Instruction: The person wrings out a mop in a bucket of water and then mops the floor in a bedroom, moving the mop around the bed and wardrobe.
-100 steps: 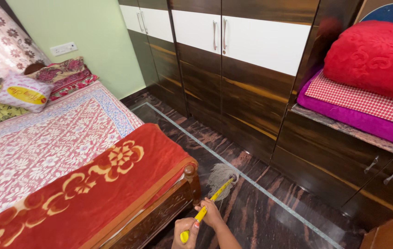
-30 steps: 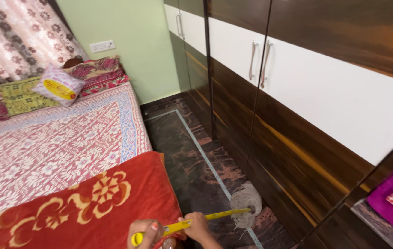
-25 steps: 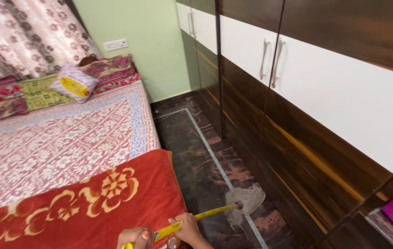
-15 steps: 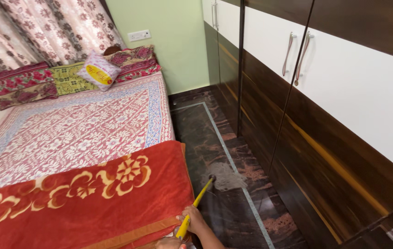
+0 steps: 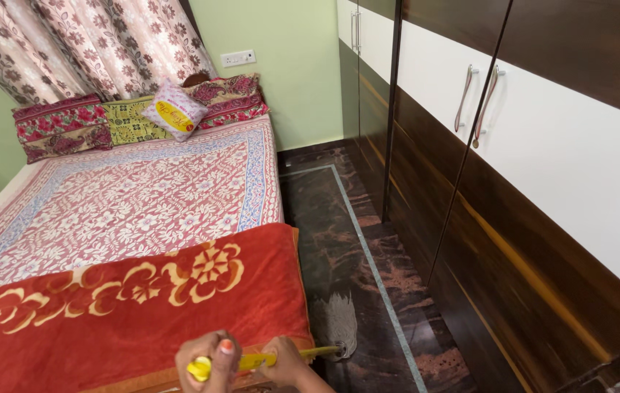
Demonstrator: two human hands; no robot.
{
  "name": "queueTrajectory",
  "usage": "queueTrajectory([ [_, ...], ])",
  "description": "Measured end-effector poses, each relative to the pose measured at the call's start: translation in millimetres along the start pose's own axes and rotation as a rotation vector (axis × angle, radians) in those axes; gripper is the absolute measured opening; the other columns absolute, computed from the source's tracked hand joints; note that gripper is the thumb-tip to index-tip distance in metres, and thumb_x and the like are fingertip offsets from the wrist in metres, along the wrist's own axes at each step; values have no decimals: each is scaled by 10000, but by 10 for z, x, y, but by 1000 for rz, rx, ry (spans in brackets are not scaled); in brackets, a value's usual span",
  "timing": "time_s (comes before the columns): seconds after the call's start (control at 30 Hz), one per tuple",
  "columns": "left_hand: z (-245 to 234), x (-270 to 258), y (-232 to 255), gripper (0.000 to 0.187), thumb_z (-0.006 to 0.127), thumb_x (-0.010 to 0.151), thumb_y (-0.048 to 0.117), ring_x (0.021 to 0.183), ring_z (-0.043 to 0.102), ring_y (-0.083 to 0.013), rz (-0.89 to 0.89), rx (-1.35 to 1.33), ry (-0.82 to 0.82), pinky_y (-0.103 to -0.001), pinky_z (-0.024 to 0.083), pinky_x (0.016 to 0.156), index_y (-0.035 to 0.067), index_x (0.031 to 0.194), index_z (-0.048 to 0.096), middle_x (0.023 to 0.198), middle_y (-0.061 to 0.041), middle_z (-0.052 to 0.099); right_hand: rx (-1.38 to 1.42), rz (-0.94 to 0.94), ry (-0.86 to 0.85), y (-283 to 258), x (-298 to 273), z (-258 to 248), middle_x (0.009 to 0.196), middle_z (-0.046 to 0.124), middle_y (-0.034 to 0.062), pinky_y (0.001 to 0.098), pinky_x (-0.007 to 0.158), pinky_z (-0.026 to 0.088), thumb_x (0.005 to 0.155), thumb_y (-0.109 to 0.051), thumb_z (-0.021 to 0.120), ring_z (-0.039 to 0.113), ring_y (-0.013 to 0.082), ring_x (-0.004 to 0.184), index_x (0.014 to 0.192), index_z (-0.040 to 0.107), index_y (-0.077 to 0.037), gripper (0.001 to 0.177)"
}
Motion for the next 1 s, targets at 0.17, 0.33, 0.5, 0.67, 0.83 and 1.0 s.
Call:
queueTrajectory([
  [0.17,-10,-28,-294,538,676,942,232,376,431,-111,42,-36,-59,-292,294,381,64,522,385,450,-54,464,-84,-500,429,113,40,4,759,637,155,441,618,477,795,-120,672,626,375,704,768,607,-39,107],
  [0.33,98,-19,-617,540,683,902,278,356,396,-117,69,129,-40,-306,276,376,53,507,391,450,-34,432,-117,-172,180,182,301,-278,566,524,188,468,497,397,837,-183,753,559,392,533,555,486,-35,416],
  [0.5,66,-44,-1277,521,684,906,252,349,428,-155,235,139,-77,-324,295,389,64,512,399,460,-46,423,-107,-66,229,581,552,-365,542,506,193,481,484,399,837,-206,759,552,392,501,541,474,-30,447],
  [0.67,-185,-216,-2293,473,672,891,210,352,453,-169,315,135,-171,-325,327,385,58,518,425,460,-62,444,-236,-195,253,1024,847,-438,586,516,171,488,581,425,863,-208,767,566,393,608,548,473,-54,458],
  [0.83,-354,-339,-2910,441,657,900,183,376,465,-181,274,127,-232,-333,338,404,44,539,444,480,-73,463,-332,-43,204,1268,988,-551,717,561,159,475,694,455,882,-269,774,575,389,759,615,491,-53,445],
  [1.0,-420,-211,-2929,411,642,908,156,399,477,-194,207,94,-256,-341,348,423,30,560,463,500,-84,482,-400,76,174,1425,1092,-593,778,588,156,477,733,471,885,-300,768,589,389,834,652,510,-54,426],
])
Point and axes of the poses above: each hand's wrist, its own x-axis towards the middle knuckle, its own z-axis out of the palm, y = z × x, the point moved 1 cm from there along x, towards the middle knuckle
